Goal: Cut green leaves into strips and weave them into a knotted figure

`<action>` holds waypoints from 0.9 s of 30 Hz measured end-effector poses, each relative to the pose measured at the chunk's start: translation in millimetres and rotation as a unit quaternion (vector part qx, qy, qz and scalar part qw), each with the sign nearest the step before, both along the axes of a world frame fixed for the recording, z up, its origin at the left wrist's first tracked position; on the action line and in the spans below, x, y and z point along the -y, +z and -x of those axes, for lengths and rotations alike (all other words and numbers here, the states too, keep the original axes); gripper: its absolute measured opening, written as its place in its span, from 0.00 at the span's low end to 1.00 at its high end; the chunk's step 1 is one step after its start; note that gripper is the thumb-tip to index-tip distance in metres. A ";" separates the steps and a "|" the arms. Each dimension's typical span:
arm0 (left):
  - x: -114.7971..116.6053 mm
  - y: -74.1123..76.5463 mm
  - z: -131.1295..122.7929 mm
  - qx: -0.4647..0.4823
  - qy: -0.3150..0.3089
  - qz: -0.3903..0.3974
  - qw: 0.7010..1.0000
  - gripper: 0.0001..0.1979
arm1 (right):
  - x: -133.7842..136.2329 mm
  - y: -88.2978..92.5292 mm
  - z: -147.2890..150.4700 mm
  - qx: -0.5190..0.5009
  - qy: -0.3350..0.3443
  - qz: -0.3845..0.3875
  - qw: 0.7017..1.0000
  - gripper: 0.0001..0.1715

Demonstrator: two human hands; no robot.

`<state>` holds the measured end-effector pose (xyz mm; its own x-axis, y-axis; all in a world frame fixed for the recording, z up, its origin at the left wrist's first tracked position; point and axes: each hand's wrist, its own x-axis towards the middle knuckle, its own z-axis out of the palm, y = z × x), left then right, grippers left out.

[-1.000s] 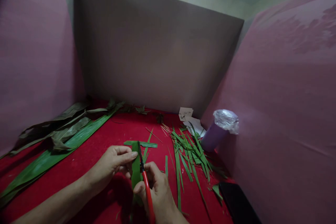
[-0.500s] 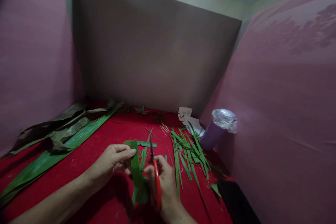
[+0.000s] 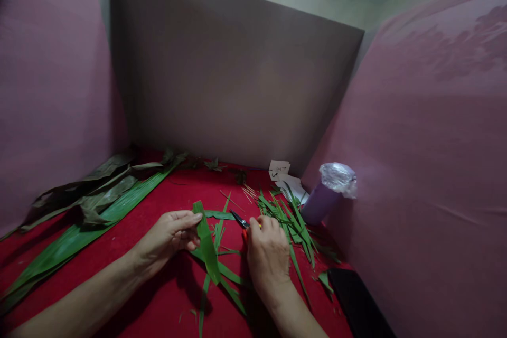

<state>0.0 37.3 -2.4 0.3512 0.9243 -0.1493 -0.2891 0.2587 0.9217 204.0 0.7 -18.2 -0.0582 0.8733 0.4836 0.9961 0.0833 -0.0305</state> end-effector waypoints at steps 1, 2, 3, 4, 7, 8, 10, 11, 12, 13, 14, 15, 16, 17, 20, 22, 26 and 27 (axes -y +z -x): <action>-0.4 -0.6 -0.1 0.003 0.000 0.004 1.000 0.12 | 1.6 2.2 1.7 -0.036 0.026 -0.021 0.999 0.10; -0.7 -1.3 -0.3 0.007 0.000 0.008 1.000 0.12 | 2.9 3.9 3.3 -0.087 0.056 -0.031 0.994 0.10; -1.0 -2.0 -0.5 0.011 0.000 0.011 1.000 0.12 | 4.0 4.9 4.8 -0.152 0.089 -0.026 0.984 0.12; -1.2 -2.6 -0.9 0.015 -0.001 0.012 1.000 0.12 | 4.9 5.2 6.7 -0.227 0.124 -0.006 0.966 0.14; 0.0 -3.4 -2.8 0.019 -0.006 0.002 1.000 0.12 | 7.5 3.2 14.8 -0.454 0.205 0.116 0.859 0.23; 0.9 -3.5 -3.8 0.015 -0.008 -0.002 1.000 0.13 | 8.6 2.2 18.2 -0.509 0.222 0.160 0.816 0.26; 3.3 -3.4 -5.9 0.005 -0.011 -0.009 1.000 0.13 | 11.2 0.5 25.0 -0.581 0.244 0.220 0.745 0.30; 4.6 -3.3 -7.0 -0.001 -0.013 -0.011 1.000 0.14 | 12.4 -0.1 28.0 -0.603 0.246 0.238 0.721 0.30; 5.9 -3.2 -8.1 -0.007 -0.014 -0.013 1.000 0.14 | 13.6 -0.6 30.4 -0.620 0.243 0.249 0.703 0.29; 7.1 -3.1 -9.0 -0.012 -0.014 -0.016 1.000 0.14 | 14.4 -1.1 32.2 -0.636 0.235 0.258 0.688 0.27; 8.2 -3.0 -9.9 -0.017 -0.014 -0.019 1.000 0.14 | 14.9 -1.6 33.3 -0.651 0.225 0.265 0.676 0.26; 9.2 -2.9 -10.5 -0.023 -0.013 -0.021 0.999 0.14 | 15.1 -2.2 33.8 -0.662 0.215 0.272 0.665 0.24; 10.0 -2.8 -11.0 -0.028 -0.012 -0.024 0.999 0.14 | 15.1 -2.8 33.9 -0.669 0.208 0.278 0.657 0.23; 10.8 -2.8 -11.4 -0.030 -0.010 -0.026 0.999 0.14 | 14.9 -3.3 33.8 -0.673 0.203 0.282 0.653 0.23; 12.5 -3.2 -12.2 -0.030 -0.008 -0.032 0.999 0.13 | 14.7 -4.3 33.4 -0.673 0.201 0.285 0.652 0.22; 13.6 -3.7 -12.9 -0.032 -0.007 -0.037 0.999 0.13 | 15.6 -4.2 34.0 -0.677 0.200 0.283 0.649 0.22; 15.6 -4.8 -15.2 -0.040 -0.014 -0.043 0.998 0.13 | 17.7 -4.4 36.3 -0.696 0.187 0.280 0.634 0.19; 15.9 -5.0 -15.6 -0.041 -0.016 -0.043 0.998 0.14 | 17.7 -4.7 36.7 -0.701 0.186 0.280 0.629 0.18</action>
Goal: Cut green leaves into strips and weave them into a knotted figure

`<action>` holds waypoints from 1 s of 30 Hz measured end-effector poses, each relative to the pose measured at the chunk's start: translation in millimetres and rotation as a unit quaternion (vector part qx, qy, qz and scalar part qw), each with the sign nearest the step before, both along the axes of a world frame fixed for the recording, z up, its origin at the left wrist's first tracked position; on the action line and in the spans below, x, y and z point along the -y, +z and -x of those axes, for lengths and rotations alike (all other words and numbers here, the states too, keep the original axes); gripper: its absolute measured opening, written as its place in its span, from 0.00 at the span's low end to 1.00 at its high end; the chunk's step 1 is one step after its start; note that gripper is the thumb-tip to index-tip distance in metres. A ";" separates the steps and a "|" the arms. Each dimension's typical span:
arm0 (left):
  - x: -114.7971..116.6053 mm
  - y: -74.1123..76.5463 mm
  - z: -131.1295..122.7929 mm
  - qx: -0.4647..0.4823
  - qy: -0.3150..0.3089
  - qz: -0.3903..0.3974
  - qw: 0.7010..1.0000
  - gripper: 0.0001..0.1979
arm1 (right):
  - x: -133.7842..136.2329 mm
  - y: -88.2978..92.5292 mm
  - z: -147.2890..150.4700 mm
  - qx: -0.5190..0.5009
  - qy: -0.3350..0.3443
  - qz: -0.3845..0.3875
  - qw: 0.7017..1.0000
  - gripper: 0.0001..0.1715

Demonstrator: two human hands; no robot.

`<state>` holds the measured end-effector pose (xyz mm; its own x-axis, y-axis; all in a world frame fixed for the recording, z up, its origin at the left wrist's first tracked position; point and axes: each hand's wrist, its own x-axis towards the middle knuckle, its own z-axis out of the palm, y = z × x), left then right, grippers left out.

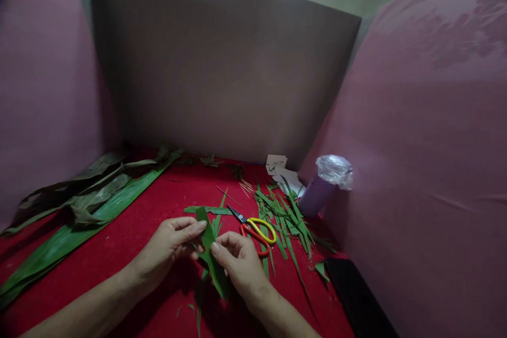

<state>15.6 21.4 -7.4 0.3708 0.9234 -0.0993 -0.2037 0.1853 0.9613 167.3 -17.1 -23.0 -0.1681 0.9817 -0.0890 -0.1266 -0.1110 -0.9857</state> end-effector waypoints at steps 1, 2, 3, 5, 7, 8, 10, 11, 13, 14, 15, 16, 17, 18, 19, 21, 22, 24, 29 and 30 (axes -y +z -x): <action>0.3 -0.1 -0.3 -0.001 -0.002 0.000 1.000 0.14 | -0.2 -0.4 0.2 -0.005 0.001 0.001 1.000 0.18; 0.5 0.0 -0.4 0.000 -0.004 0.002 1.000 0.14 | -0.7 -0.9 0.2 -0.008 0.002 0.001 1.000 0.18; 0.6 0.1 -0.3 0.003 -0.007 0.003 1.000 0.14 | -1.3 -1.4 0.1 -0.009 0.002 0.000 1.000 0.18; 0.6 0.5 0.4 0.012 -0.016 0.004 1.000 0.15 | -2.8 -2.0 -0.4 -0.009 -0.003 -0.001 1.000 0.17; 0.4 0.8 1.1 0.016 -0.028 0.007 0.999 0.15 | -3.9 -2.0 -0.7 -0.007 -0.012 -0.004 1.000 0.17; 0.3 0.9 1.4 0.014 -0.036 0.011 0.999 0.15 | -4.1 -1.6 -0.8 -0.006 -0.016 -0.007 1.000 0.17; 0.4 0.3 1.4 0.003 -0.055 0.022 0.998 0.14 | -4.1 -0.7 -0.6 -0.004 -0.022 -0.015 1.000 0.17; 0.6 -0.4 1.2 -0.002 -0.061 0.028 0.998 0.13 | -3.8 -0.3 -0.5 -0.003 -0.022 -0.018 1.000 0.17; 1.1 -2.1 0.5 -0.012 -0.060 0.037 0.997 0.12 | -3.3 0.0 -0.1 -0.003 -0.018 -0.021 1.000 0.17; 1.4 -2.9 0.1 -0.015 -0.055 0.041 0.998 0.11 | -3.1 -0.3 0.0 -0.003 -0.016 -0.022 1.000 0.17; 1.6 -3.6 -0.3 -0.017 -0.049 0.043 0.998 0.11 | -2.9 -0.7 0.0 -0.004 -0.014 -0.022 1.000 0.17; 1.7 -4.2 -0.6 -0.017 -0.046 0.045 0.998 0.12 | -2.9 -1.3 -0.1 -0.003 -0.011 -0.021 1.000 0.17; 1.7 -4.6 -0.9 -0.017 -0.045 0.047 0.998 0.12 | -3.1 -2.0 -0.3 -0.002 -0.010 -0.020 1.000 0.17; 1.5 -4.8 -1.2 -0.016 -0.046 0.047 0.998 0.12 | -3.3 -2.8 -0.6 -0.001 -0.009 -0.018 1.000 0.17; 1.2 -4.9 -1.4 -0.015 -0.047 0.047 0.998 0.12 | -3.6 -3.5 -0.9 -0.001 -0.008 -0.013 1.000 0.17; 0.5 -5.1 -1.7 -0.014 -0.048 0.049 0.998 0.12 | -4.1 -4.7 -1.8 -0.001 -0.004 -0.001 1.000 0.17; 0.2 -5.2 -1.7 -0.014 -0.049 0.051 0.997 0.12 | -4.3 -5.1 -2.2 -0.002 0.000 0.004 1.000 0.17; -0.2 -5.8 -1.7 -0.014 -0.050 0.054 0.997 0.12 | -4.4 -5.7 -2.8 -0.005 0.008 0.013 1.000 0.17; 0.0 -6.7 -1.4 -0.021 -0.053 0.060 0.997 0.12 | -3.8 -5.4 -3.8 -0.004 0.025 0.027 0.999 0.17; -0.1 -6.7 -1.4 -0.022 -0.052 0.061 0.996 0.12 | -3.9 -5.3 -3.7 -0.002 0.026 0.031 0.999 0.17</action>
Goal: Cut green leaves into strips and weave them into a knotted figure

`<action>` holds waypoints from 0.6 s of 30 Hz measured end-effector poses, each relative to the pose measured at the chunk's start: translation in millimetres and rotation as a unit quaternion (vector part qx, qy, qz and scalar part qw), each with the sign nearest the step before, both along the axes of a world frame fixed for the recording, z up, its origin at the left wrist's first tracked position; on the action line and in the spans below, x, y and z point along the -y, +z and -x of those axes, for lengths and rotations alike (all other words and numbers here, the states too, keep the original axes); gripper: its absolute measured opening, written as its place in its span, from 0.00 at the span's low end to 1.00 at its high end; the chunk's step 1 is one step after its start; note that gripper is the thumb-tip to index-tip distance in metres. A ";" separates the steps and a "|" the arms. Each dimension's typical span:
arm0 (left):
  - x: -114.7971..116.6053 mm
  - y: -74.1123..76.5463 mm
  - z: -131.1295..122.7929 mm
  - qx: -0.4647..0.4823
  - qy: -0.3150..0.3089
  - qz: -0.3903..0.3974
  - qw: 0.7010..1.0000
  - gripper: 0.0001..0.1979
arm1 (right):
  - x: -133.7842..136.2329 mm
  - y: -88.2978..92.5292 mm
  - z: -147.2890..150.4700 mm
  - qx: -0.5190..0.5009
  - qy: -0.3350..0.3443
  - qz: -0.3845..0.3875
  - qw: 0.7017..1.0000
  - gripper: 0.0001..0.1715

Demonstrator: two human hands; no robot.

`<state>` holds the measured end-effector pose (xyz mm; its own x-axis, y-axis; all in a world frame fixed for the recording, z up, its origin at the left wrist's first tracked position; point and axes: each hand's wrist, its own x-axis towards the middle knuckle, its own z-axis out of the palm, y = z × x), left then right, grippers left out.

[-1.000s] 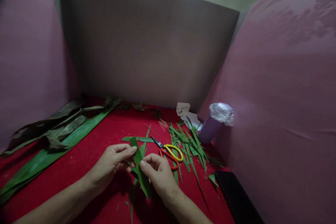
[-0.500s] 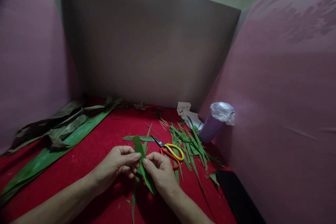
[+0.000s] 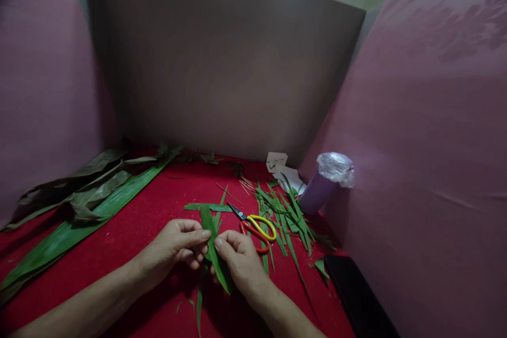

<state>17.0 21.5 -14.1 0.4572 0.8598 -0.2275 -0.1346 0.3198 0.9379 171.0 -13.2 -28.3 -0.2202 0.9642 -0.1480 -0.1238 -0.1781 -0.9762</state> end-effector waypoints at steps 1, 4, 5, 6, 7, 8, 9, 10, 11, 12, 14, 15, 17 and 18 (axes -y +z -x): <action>-0.2 -0.1 0.0 -0.001 0.001 0.001 1.000 0.12 | -0.1 0.0 0.2 0.002 0.000 0.004 1.000 0.18; -1.1 -0.2 0.4 0.000 0.008 -0.003 1.000 0.12 | -0.7 -0.6 1.6 0.008 -0.004 0.009 1.000 0.20; -1.3 -0.2 0.6 0.000 0.010 -0.005 1.000 0.12 | -0.8 -0.9 2.1 0.011 -0.006 0.009 1.000 0.20; -1.5 -0.1 1.0 0.000 0.012 -0.007 1.000 0.12 | -0.8 -1.3 2.5 0.015 -0.009 0.009 1.000 0.21; -1.6 0.0 1.4 -0.001 0.014 -0.009 1.000 0.12 | -0.7 -1.5 2.7 0.017 -0.013 0.008 1.000 0.21; -1.6 0.2 1.8 -0.003 0.015 -0.010 1.000 0.12 | -0.5 -1.6 2.7 0.018 -0.014 0.009 1.000 0.21; -1.5 0.3 2.2 -0.005 0.016 -0.010 1.000 0.12 | -0.3 -1.3 2.5 0.017 -0.014 0.010 1.000 0.20; -1.5 0.3 2.6 -0.006 0.016 -0.010 1.000 0.12 | -0.1 -0.8 2.0 0.015 -0.013 0.012 1.000 0.20; -1.5 0.3 2.8 -0.006 0.015 -0.009 1.000 0.12 | 0.1 -0.1 1.5 0.012 -0.012 0.014 1.000 0.20; -1.6 0.3 3.0 -0.006 0.015 -0.008 1.000 0.12 | 0.2 0.7 0.8 0.010 -0.009 0.016 1.000 0.19; -2.0 0.3 2.9 -0.004 0.012 -0.007 1.000 0.12 | 0.3 2.4 -0.6 0.005 -0.001 0.022 1.000 0.18; -2.2 0.4 2.8 -0.004 0.011 -0.007 1.000 0.12 | 0.2 3.0 -1.2 0.002 0.003 0.025 1.000 0.18; -2.3 0.9 2.5 -0.005 0.010 -0.007 1.000 0.12 | -0.1 3.5 -2.2 -0.005 0.014 0.027 1.000 0.18; -2.2 1.2 2.4 -0.006 0.009 -0.008 1.000 0.12 | -0.4 3.4 -2.6 -0.009 0.021 0.026 0.999 0.18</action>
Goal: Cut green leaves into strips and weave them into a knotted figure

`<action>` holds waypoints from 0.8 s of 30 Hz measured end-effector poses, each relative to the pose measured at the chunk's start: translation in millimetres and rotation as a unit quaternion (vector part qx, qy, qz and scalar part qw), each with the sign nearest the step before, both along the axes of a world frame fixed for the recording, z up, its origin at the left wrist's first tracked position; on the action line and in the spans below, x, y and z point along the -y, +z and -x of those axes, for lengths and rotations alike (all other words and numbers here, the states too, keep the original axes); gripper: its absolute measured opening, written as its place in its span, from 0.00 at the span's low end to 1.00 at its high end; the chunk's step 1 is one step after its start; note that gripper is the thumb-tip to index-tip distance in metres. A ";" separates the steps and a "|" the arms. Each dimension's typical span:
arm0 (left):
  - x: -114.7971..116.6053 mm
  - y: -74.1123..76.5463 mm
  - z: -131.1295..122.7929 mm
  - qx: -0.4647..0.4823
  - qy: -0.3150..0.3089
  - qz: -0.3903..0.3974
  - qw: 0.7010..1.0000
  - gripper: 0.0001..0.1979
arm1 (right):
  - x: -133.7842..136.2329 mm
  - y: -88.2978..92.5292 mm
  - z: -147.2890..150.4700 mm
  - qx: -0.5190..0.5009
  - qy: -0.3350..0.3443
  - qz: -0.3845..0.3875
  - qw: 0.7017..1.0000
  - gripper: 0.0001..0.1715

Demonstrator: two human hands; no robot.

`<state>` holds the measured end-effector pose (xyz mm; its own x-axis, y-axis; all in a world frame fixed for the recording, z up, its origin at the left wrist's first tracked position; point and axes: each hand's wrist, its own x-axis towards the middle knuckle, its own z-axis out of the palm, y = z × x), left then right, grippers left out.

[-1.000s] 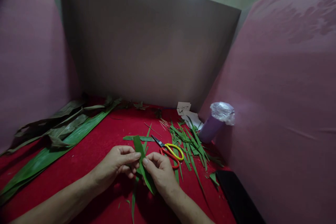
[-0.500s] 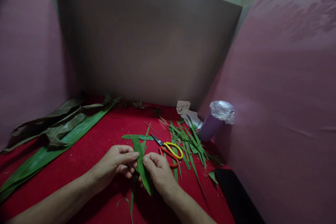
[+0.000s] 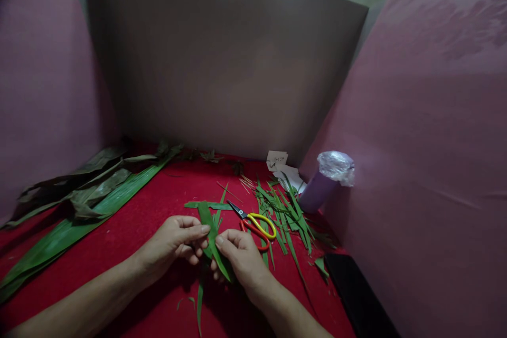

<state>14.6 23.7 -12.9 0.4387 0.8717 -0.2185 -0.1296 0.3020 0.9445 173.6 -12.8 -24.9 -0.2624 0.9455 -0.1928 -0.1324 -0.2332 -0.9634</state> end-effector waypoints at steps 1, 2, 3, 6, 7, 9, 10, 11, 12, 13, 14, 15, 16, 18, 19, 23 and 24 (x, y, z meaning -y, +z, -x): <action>0.2 0.3 0.0 -0.001 0.000 -0.001 1.000 0.12 | -0.3 -0.2 -0.3 -0.003 0.006 -0.003 1.000 0.18; 0.5 0.6 0.0 -0.003 0.000 -0.001 1.000 0.12 | -0.5 -0.5 -0.6 -0.005 0.011 -0.007 1.000 0.19; 0.8 0.9 0.1 -0.004 0.001 -0.001 1.000 0.12 | -0.7 -0.8 -0.7 -0.007 0.015 -0.011 1.000 0.20; 1.1 0.8 0.3 -0.004 0.002 0.000 1.000 0.12 | -0.9 -1.6 -0.4 -0.006 0.024 -0.010 1.000 0.21; 1.0 0.6 0.4 -0.004 0.002 0.000 1.000 0.12 | -0.9 -1.8 0.0 -0.003 0.024 -0.009 1.000 0.22; 0.6 -0.1 0.4 -0.005 0.004 0.002 1.000 0.12 | -0.7 -2.3 0.9 0.009 0.017 -0.013 1.000 0.24; 0.4 -0.4 0.3 -0.005 0.004 0.002 1.000 0.12 | -0.5 -2.5 1.4 0.014 0.013 -0.016 1.000 0.24; 0.2 -0.6 0.3 -0.005 0.004 0.004 1.000 0.12 | -0.4 -2.7 1.8 0.018 0.007 -0.018 1.000 0.24; 0.1 -0.8 0.2 -0.005 0.005 0.005 1.000 0.12 | -0.2 -2.7 2.0 0.020 0.002 -0.017 1.000 0.24; 0.1 -0.9 0.1 -0.005 0.005 0.005 1.000 0.13 | -0.1 -2.6 2.1 0.019 -0.002 -0.013 1.000 0.24; 0.2 -0.8 0.0 -0.005 0.005 0.004 1.000 0.13 | 0.0 -2.3 1.9 0.017 -0.006 -0.008 1.000 0.23; 0.4 -0.7 0.0 -0.005 0.004 0.004 1.000 0.13 | 0.0 -1.8 1.7 0.013 -0.007 -0.004 1.000 0.23; 0.7 -0.4 -0.1 -0.006 0.004 0.003 1.000 0.13 | 0.0 -1.3 1.3 0.011 -0.007 -0.002 1.000 0.22; 1.2 0.4 -0.2 -0.009 0.005 0.001 1.000 0.13 | -0.2 -0.3 0.4 0.006 0.001 -0.002 1.000 0.21; 1.3 0.9 -0.2 -0.011 0.004 0.001 1.000 0.13 | -0.3 0.1 0.0 0.004 0.005 -0.002 1.000 0.21; 1.1 2.2 0.2 -0.015 0.004 0.008 1.000 0.14 | -0.5 0.9 -0.8 -0.006 0.004 0.006 1.000 0.20; 1.0 2.3 0.4 -0.015 0.005 0.010 1.000 0.14 | -0.4 0.9 -0.8 -0.008 0.000 0.008 1.000 0.20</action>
<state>14.2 22.7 -10.6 0.4223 0.8717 -0.2485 -0.1051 0.3194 0.9418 174.4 -12.4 -24.0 -0.2658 0.9423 -0.2034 -0.1474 -0.2482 -0.9574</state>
